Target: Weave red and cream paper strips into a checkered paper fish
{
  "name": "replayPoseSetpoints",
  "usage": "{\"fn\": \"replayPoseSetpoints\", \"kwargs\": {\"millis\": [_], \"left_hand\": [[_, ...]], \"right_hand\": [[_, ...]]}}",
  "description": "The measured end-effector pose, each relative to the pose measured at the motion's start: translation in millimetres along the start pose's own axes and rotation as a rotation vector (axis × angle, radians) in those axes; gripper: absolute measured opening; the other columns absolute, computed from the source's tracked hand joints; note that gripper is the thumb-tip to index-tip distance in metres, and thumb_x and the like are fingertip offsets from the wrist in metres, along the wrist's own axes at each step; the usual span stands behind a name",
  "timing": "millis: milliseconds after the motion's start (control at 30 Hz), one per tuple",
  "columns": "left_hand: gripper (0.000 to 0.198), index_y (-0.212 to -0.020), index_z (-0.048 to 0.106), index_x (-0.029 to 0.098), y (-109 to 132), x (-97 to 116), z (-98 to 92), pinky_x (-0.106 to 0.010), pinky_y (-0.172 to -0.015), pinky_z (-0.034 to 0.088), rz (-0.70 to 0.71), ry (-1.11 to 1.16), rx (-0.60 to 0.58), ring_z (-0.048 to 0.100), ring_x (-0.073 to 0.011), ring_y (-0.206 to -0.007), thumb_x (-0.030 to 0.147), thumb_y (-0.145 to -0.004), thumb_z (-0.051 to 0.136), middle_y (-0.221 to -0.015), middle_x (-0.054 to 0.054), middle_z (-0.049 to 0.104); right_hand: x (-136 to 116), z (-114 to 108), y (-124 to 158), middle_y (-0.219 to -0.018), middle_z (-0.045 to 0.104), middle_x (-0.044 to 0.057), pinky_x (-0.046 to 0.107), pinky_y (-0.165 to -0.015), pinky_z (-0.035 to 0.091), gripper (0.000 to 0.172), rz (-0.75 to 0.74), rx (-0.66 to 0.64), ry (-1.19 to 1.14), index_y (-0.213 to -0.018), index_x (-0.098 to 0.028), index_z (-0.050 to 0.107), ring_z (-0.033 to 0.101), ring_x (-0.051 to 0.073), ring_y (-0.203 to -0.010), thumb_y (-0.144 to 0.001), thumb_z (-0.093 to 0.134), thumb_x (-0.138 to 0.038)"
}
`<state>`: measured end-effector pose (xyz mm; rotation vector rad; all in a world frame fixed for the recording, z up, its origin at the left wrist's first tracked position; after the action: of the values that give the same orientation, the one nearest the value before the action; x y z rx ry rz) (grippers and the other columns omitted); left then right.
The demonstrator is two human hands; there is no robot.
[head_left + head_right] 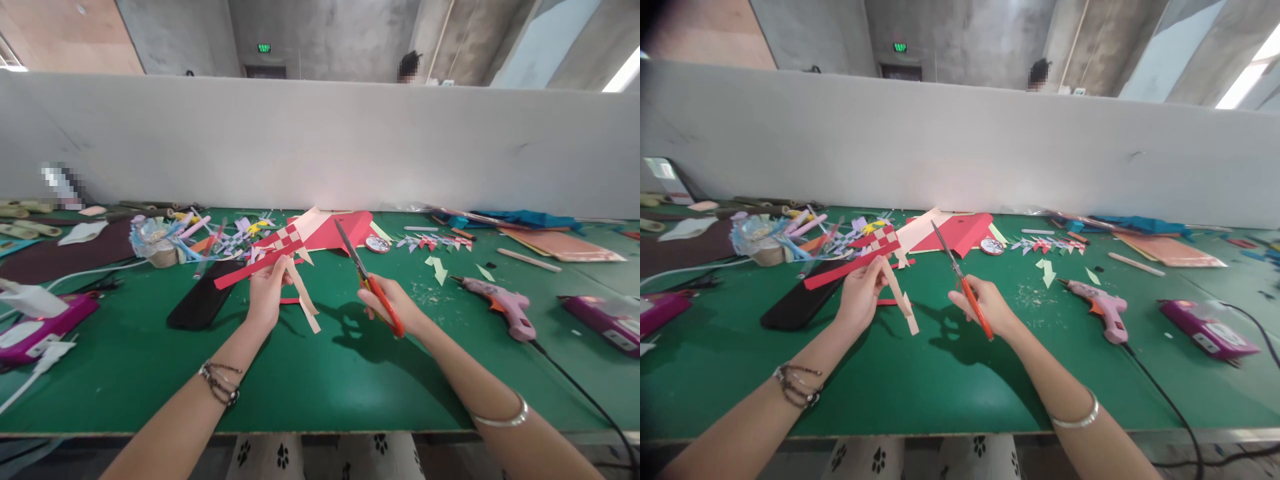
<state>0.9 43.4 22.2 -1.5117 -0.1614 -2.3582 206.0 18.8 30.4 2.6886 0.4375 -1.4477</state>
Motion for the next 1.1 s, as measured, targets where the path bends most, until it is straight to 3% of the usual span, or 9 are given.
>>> {"fn": "replayPoseSetpoints", "kwargs": {"millis": [133, 267, 433, 567, 733, 867, 1100], "left_hand": [[0.025, -0.049, 0.059, 0.014, 0, -2, 1.7, -0.019, -0.044, 0.036, 0.030, -0.053, -0.052, 0.043, -0.0060, -0.040, 0.036, -0.057, 0.068, -0.042, 0.005, 0.049], [0.025, -0.047, 0.058, 0.014, 5, -1, 5.4, -0.019, -0.042, 0.037, 0.076, -0.124, -0.123, 0.045, -0.0073, -0.040, 0.035, -0.056, 0.069, -0.041, 0.004, 0.050], [0.022, -0.048, 0.061, 0.015, 16, -1, 18.0, -0.019, -0.039, 0.037, 0.058, -0.171, -0.278, 0.045, -0.0082, -0.038, 0.034, -0.054, 0.070, -0.040, 0.003, 0.053], [0.022, -0.045, 0.059, 0.015, 25, -6, 29.0, -0.020, -0.037, 0.037, 0.012, -0.172, -0.390, 0.043, -0.0080, -0.036, 0.033, -0.053, 0.070, -0.039, 0.002, 0.052], [0.020, -0.050, 0.062, 0.016, 36, -15, 37.8, -0.021, -0.039, 0.039, -0.035, -0.190, -0.525, 0.045, -0.0088, -0.038, 0.034, -0.055, 0.069, -0.042, 0.002, 0.054], [0.021, -0.060, 0.064, 0.016, 39, -20, 37.9, -0.021, -0.042, 0.041, -0.073, -0.238, -0.575, 0.048, -0.0091, -0.041, 0.036, -0.056, 0.068, -0.051, 0.001, 0.059], [0.029, -0.051, 0.061, 0.015, 35, -18, 33.6, -0.018, -0.039, 0.038, -0.093, -0.296, -0.522, 0.046, -0.0073, -0.037, 0.042, -0.062, 0.063, -0.041, 0.002, 0.053]], "right_hand": [[1, 6, -2, -0.047, 0.043, -0.008, 0.030, -0.051, 0.046, 0.036, 0.024, 0.038, -0.215, -0.065, -0.021, 0.035, 0.048, 0.010, -0.039, -0.066, 0.051, -0.053], [-6, 6, -4, -0.046, 0.045, -0.006, 0.030, -0.053, 0.047, 0.037, -0.043, 0.122, -0.354, -0.059, -0.021, 0.035, 0.048, 0.009, -0.040, -0.064, 0.055, -0.052], [-9, 4, -4, -0.060, 0.052, -0.004, 0.028, -0.054, 0.046, 0.042, -0.084, 0.258, -0.505, -0.059, -0.022, 0.032, 0.049, 0.008, -0.047, -0.058, 0.064, -0.048], [-5, 13, -5, -0.070, 0.056, -0.001, 0.027, -0.058, 0.045, 0.039, -0.096, 0.222, -0.576, -0.062, -0.021, 0.033, 0.051, 0.008, -0.054, -0.059, 0.065, -0.045], [-1, 21, -4, -0.060, 0.045, -0.007, 0.024, -0.054, 0.040, 0.033, -0.118, 0.205, -0.642, -0.065, -0.020, 0.036, 0.047, 0.007, -0.053, -0.062, 0.065, -0.035], [-2, 19, -3, -0.055, 0.039, -0.008, 0.023, -0.049, 0.035, 0.032, -0.113, 0.230, -0.639, -0.063, -0.020, 0.036, 0.040, 0.006, -0.049, -0.063, 0.064, -0.034], [-8, 11, -2, -0.056, 0.038, -0.008, 0.023, -0.049, 0.034, 0.032, -0.104, 0.260, -0.610, -0.062, -0.021, 0.037, 0.039, 0.007, -0.050, -0.060, 0.065, -0.035]]}}
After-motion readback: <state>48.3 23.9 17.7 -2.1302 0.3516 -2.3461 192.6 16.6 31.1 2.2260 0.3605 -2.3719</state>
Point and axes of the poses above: each hand's wrist, its own y-axis away from the middle knuckle, its own z-axis out of the palm, x = y × z, the point moved 5 cm from there along -y, towards the middle knuckle
